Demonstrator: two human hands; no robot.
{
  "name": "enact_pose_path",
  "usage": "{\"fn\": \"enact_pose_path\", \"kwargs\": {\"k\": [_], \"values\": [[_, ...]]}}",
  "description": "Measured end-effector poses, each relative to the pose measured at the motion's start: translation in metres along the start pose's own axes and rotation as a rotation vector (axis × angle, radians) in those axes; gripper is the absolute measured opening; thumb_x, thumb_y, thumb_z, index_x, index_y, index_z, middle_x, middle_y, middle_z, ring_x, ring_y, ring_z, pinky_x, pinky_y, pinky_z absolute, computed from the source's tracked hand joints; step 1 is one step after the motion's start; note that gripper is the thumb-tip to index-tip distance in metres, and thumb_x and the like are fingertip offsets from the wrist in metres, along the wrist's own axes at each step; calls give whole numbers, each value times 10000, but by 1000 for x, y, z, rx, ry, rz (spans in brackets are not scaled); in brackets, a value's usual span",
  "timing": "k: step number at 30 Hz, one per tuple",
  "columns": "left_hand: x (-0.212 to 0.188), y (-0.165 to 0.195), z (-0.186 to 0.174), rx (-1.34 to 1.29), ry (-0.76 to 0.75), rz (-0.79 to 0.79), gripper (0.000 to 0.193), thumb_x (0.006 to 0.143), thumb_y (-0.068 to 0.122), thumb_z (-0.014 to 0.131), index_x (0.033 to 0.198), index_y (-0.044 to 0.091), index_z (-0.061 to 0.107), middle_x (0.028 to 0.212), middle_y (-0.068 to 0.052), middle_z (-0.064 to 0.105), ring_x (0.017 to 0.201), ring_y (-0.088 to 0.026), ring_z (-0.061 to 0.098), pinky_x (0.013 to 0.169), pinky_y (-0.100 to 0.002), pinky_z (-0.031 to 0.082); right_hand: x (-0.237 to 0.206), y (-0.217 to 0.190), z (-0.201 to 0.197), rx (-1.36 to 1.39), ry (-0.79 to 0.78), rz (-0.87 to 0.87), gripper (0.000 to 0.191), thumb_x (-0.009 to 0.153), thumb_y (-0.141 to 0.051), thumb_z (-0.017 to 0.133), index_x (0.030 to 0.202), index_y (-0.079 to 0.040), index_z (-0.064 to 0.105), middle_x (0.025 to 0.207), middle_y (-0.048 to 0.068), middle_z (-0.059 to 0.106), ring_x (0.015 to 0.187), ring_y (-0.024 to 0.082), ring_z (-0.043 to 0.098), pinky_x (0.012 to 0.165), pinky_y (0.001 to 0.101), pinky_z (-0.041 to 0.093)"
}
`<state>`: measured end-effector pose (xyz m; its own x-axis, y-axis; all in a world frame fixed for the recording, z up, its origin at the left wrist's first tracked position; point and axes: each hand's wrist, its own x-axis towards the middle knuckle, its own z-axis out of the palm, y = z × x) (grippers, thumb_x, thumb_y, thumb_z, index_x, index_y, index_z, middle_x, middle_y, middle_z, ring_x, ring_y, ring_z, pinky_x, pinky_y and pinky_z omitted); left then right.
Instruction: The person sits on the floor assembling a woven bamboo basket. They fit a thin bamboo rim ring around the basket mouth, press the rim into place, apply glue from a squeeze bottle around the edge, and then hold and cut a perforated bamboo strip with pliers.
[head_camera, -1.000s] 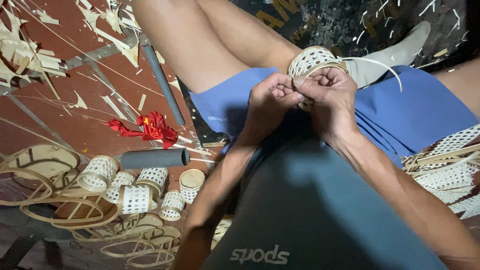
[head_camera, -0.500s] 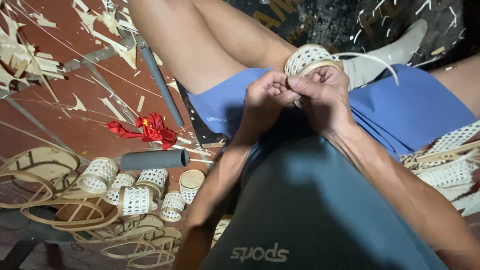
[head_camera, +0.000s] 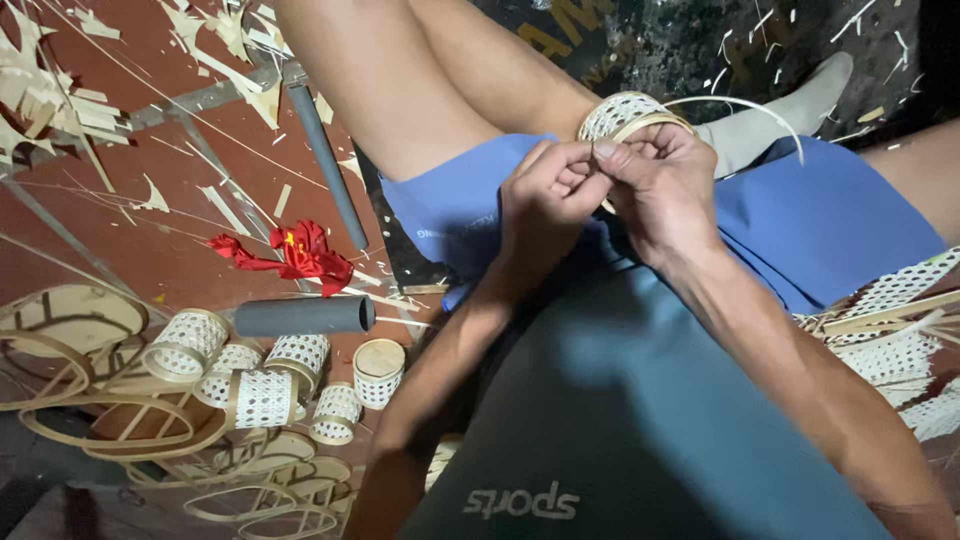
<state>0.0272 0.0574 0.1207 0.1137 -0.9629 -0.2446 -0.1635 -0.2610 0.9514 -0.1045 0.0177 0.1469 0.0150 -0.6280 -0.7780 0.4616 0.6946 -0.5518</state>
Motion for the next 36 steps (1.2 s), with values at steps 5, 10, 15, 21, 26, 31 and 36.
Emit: {"fn": "enact_pose_path", "kwargs": {"k": [5, 10, 15, 21, 26, 31, 36], "values": [[23, 16, -19, -12, -133, 27, 169, 906, 61, 750, 1068, 18, 729, 923, -110, 674, 757, -157, 702, 696, -280, 580, -36, -52, 8, -246, -81, -10, 196, 952, 9, 633, 1142, 42, 669, 1055, 116, 759, 940, 189, 755, 871, 320, 638], [41, 22, -23, 83, -244, 81, 190, 938, 135, 701, 1108, 58, 738, 954, -103, 702, 824, -190, 720, 764, -300, 593, -50, -88, -8, -1334, -64, -742, 117, 1059, 7, 707, 1175, 11, 698, 1111, 164, 715, 961, 230, 713, 804, 359, 591], [86, 14, -8, 286, -207, 270, 187, 905, 169, 735, 1069, 84, 763, 913, -117, 705, 830, -279, 704, 753, -372, 568, 3, -88, -19, -1762, -76, -1287, 266, 857, -108, 801, 1046, -9, 642, 995, 173, 626, 853, 348, 677, 647, 433, 515], [143, 5, 6, 269, -141, 374, 181, 894, 145, 738, 1055, 65, 756, 923, -117, 711, 855, -278, 724, 765, -365, 575, 102, -96, -33, -2001, -116, -1289, 142, 962, -134, 706, 958, -56, 588, 887, 121, 614, 778, 302, 685, 597, 431, 507], [165, -6, 12, 109, -130, 332, 207, 931, 111, 711, 1115, 22, 741, 998, -115, 736, 899, -224, 740, 813, -320, 581, 134, -104, -53, -2035, -107, -1375, 101, 972, -102, 670, 974, -44, 588, 854, 108, 613, 679, 254, 673, 578, 401, 499], [174, -32, 10, 21, -128, 252, 205, 972, 103, 673, 1121, -22, 736, 1089, -111, 743, 987, -207, 738, 888, -297, 576, 139, -104, -52, -1877, -153, -1512, 117, 942, -107, 721, 974, -68, 615, 870, 87, 623, 690, 249, 670, 613, 397, 502], [169, -50, 11, -17, -110, 274, 214, 1020, 112, 650, 1176, -9, 732, 1141, -105, 739, 1075, -221, 713, 973, -311, 555, 137, -114, -45, -1774, -281, -1585, 176, 924, -135, 777, 960, -68, 618, 873, 60, 616, 678, 224, 650, 627, 353, 497]]}}
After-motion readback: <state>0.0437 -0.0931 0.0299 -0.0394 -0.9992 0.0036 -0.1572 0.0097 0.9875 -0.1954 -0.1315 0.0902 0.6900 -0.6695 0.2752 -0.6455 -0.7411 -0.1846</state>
